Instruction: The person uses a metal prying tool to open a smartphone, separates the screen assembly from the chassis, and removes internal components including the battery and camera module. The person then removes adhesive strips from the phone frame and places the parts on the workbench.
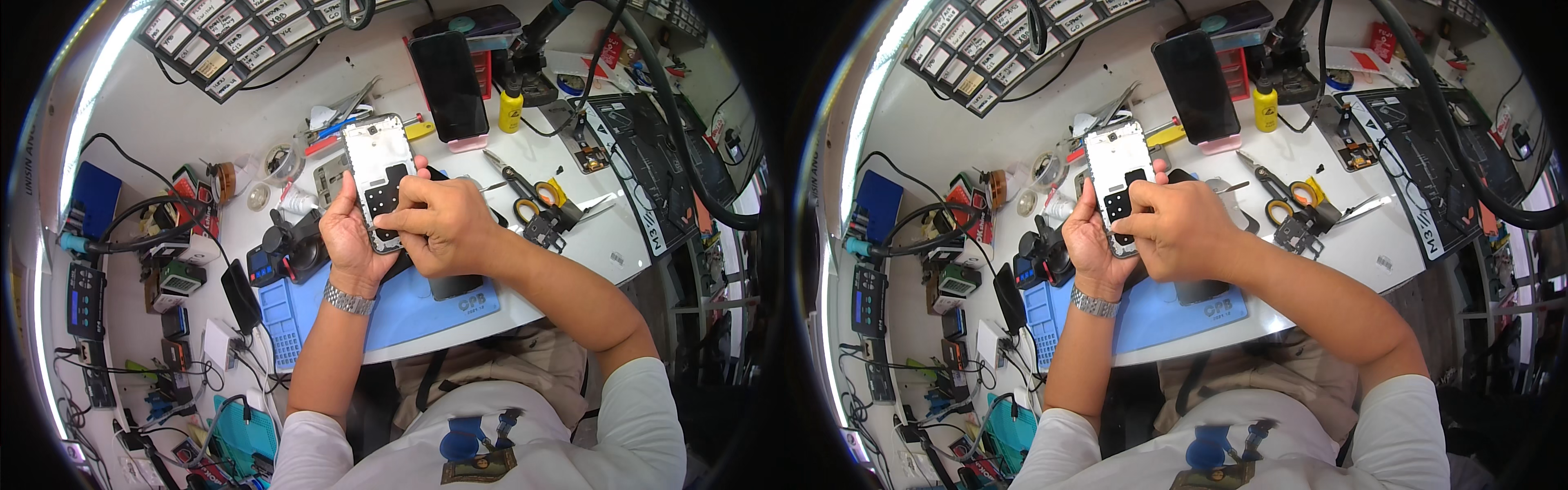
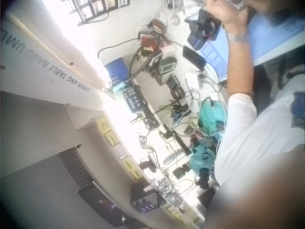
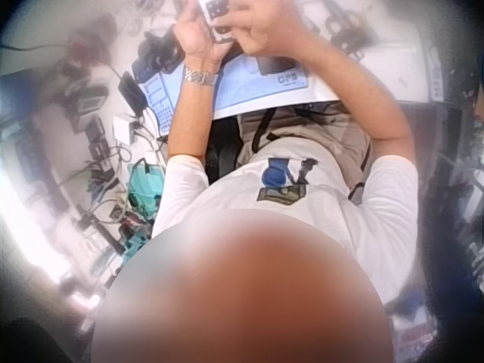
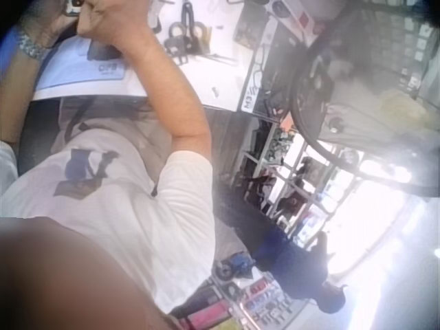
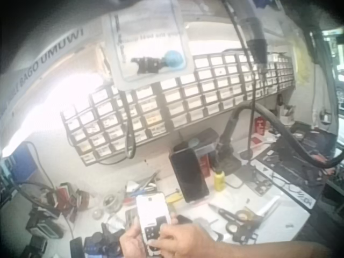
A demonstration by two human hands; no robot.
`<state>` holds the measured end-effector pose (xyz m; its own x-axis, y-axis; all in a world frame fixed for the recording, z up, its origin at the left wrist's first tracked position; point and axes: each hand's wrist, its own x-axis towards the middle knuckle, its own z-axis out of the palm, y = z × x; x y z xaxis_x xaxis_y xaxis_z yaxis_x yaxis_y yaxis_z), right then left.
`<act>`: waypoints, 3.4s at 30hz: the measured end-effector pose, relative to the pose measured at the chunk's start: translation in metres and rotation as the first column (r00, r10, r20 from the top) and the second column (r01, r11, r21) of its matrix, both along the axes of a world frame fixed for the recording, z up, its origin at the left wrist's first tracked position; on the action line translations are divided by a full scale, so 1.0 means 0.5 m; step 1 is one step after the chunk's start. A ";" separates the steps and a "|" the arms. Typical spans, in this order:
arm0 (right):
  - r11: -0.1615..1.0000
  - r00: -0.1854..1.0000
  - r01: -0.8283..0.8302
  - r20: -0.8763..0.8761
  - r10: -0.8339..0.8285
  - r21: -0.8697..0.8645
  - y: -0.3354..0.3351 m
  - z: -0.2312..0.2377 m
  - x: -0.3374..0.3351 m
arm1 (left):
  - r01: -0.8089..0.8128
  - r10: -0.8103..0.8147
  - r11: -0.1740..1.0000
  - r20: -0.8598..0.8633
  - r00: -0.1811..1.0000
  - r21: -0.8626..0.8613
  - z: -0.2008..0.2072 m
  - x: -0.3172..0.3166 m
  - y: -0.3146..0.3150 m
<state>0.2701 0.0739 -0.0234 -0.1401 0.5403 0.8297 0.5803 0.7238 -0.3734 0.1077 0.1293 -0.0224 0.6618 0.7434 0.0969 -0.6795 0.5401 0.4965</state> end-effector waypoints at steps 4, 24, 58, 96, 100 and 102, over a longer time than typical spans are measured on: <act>0.995 0.998 -0.065 -0.021 0.064 -0.069 -0.005 0.002 0.004 | -0.030 0.030 0.999 -0.031 0.999 0.012 0.003 0.001 0.003; 0.953 0.945 -0.172 -0.314 0.088 -0.251 -0.011 -0.003 -0.033 | -0.465 0.530 0.722 0.022 0.848 0.512 0.004 0.008 0.006; 0.964 0.977 -0.188 -0.138 0.164 -0.187 -0.036 0.009 -0.046 | -0.379 0.345 0.896 0.175 0.922 0.231 0.027 -0.032 0.035; 0.974 0.964 0.151 -0.192 -0.183 -0.170 0.006 0.020 -0.005 | -0.401 0.368 0.888 0.173 0.913 0.226 0.028 -0.051 0.055; 0.976 0.971 0.117 -0.185 -0.151 -0.186 0.004 0.018 -0.008 | -0.415 0.390 0.888 0.151 0.908 0.198 0.026 -0.050 0.054; 0.980 0.975 0.098 -0.179 -0.129 -0.175 0.002 0.020 -0.008 | -0.415 0.391 0.888 0.150 0.908 0.198 0.025 -0.050 0.054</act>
<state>0.2659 0.0750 -0.0136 0.0808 0.6744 0.7339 0.5626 0.5770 -0.5921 0.0829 0.1561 -0.0097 0.2871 0.8955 0.3402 -0.8688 0.0939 0.4862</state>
